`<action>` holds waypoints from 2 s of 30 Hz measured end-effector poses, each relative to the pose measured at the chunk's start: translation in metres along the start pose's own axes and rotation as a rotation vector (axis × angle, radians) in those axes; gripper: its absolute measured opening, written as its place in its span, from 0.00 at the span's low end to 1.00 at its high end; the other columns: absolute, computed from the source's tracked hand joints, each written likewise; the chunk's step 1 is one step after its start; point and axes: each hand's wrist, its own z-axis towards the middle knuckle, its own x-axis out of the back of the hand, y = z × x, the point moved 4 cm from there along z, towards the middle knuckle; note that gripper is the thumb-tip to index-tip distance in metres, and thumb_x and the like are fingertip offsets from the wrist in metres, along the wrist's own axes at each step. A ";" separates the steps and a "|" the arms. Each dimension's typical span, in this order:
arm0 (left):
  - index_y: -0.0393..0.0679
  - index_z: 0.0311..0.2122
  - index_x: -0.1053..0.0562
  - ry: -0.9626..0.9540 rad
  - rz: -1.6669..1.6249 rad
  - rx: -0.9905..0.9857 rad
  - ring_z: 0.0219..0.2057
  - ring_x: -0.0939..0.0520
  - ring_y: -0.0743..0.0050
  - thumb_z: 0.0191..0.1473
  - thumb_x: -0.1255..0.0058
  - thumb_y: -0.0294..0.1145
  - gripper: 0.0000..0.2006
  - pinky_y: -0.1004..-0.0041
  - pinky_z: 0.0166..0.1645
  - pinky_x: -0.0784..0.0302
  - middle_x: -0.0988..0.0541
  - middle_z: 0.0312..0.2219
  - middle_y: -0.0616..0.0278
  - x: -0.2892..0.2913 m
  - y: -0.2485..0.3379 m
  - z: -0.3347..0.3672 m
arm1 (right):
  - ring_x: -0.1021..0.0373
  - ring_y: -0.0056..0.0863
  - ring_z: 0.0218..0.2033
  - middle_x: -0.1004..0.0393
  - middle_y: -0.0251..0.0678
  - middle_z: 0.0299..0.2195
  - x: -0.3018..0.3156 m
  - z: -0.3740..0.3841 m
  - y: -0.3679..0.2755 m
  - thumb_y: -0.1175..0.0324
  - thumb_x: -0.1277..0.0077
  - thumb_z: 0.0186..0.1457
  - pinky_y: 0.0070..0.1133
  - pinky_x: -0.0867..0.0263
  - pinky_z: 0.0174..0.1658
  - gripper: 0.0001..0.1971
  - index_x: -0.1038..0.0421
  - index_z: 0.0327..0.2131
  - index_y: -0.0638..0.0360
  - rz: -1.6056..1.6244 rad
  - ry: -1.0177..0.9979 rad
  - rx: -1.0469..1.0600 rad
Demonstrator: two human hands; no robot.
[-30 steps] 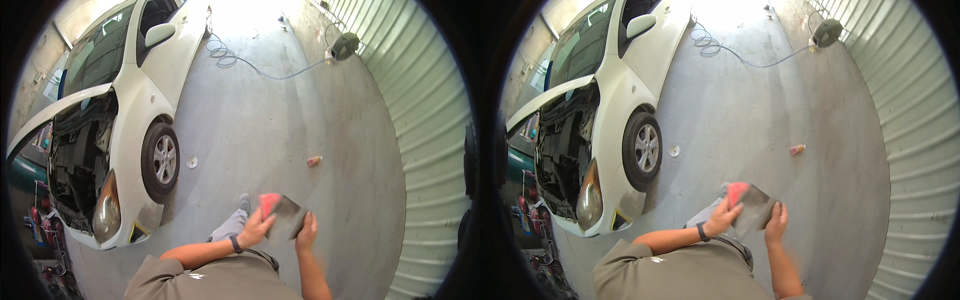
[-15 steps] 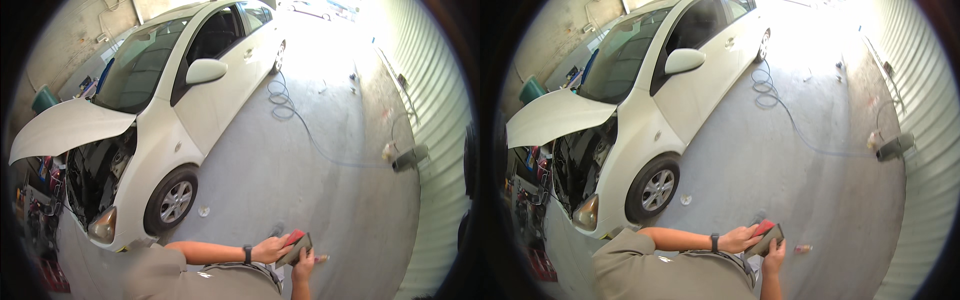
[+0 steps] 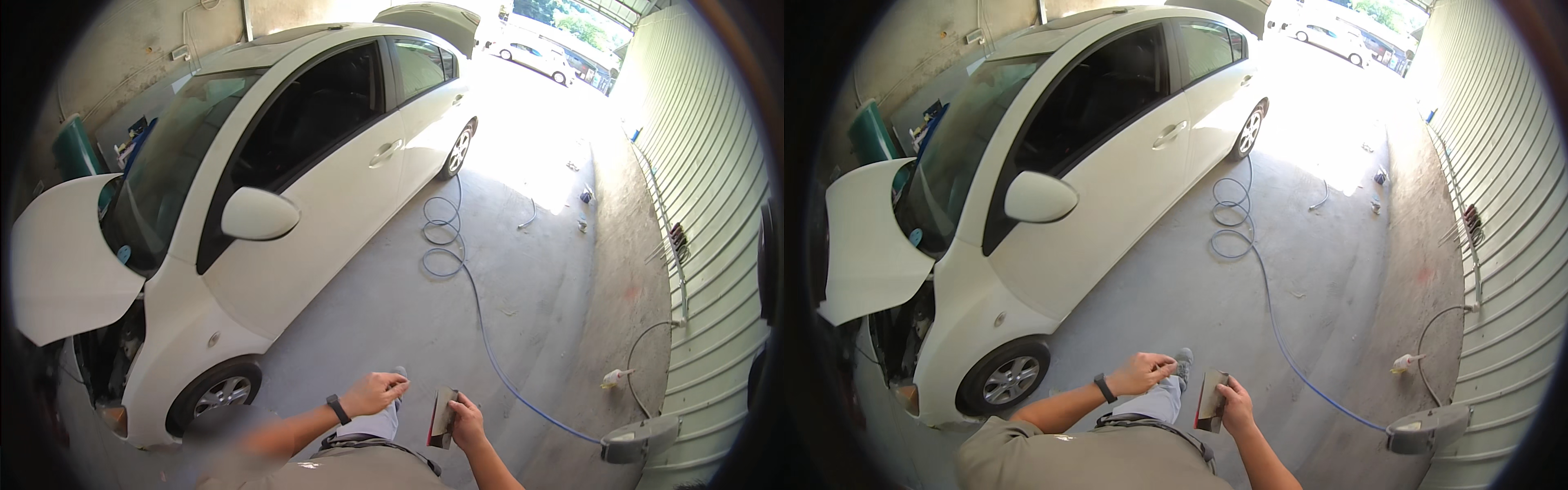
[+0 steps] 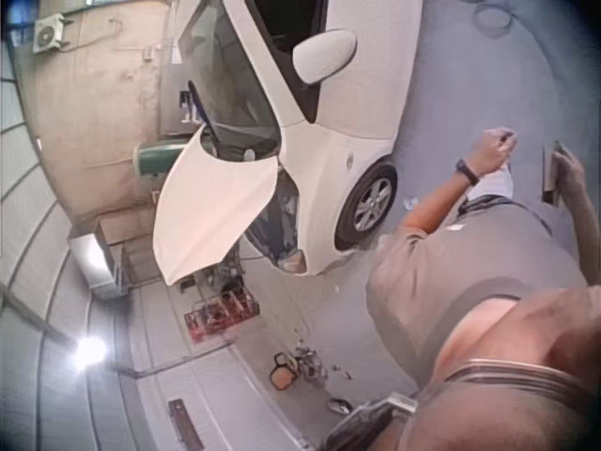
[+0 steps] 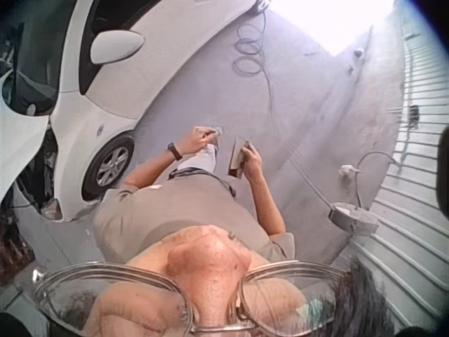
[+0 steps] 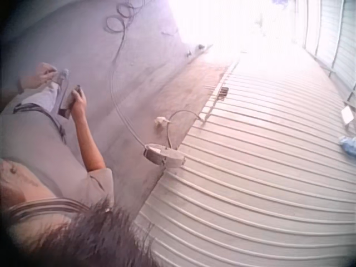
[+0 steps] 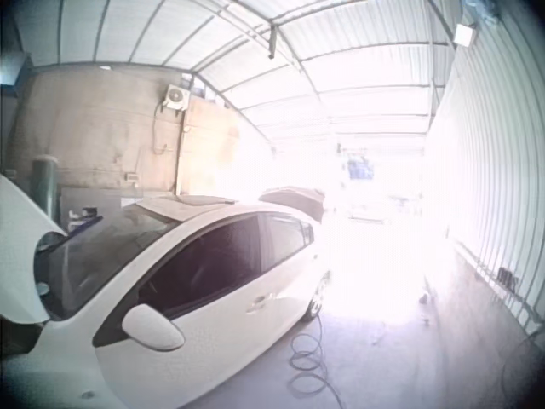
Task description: The person sands the front bumper and rear bumper of a white car using a sanding block and sandpaper. They briefly enter the car, start the engine, and exit before continuing to sand the rear bumper.
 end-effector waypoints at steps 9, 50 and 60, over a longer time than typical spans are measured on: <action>0.33 0.57 0.32 -0.282 -0.102 0.022 0.49 0.17 0.57 0.63 0.49 0.52 0.30 0.65 0.54 0.24 0.21 0.50 0.45 0.028 0.022 0.315 | 0.27 0.30 0.50 0.27 0.41 0.52 0.012 0.198 -0.185 0.79 0.60 0.63 0.27 0.29 0.52 0.22 0.38 0.61 0.63 0.083 0.235 0.220; 0.41 0.32 0.23 1.707 -1.414 0.172 0.18 0.27 0.77 0.63 0.49 0.49 0.19 0.73 0.24 0.32 0.24 0.22 0.63 0.371 -0.179 0.854 | 0.25 0.50 0.49 0.19 0.45 0.44 -0.917 0.907 -0.763 0.41 0.58 0.64 0.38 0.32 0.52 0.28 0.25 0.53 0.53 -1.100 -0.837 1.909; 0.36 0.40 0.23 1.895 -1.295 0.494 0.29 0.17 0.62 0.62 0.54 0.46 0.20 0.64 0.35 0.21 0.18 0.30 0.55 0.369 -0.234 0.863 | 0.35 0.14 0.25 0.33 0.30 0.29 -0.487 0.912 -0.862 0.72 0.55 0.66 0.15 0.35 0.27 0.17 0.31 0.56 0.62 -1.236 -1.653 0.976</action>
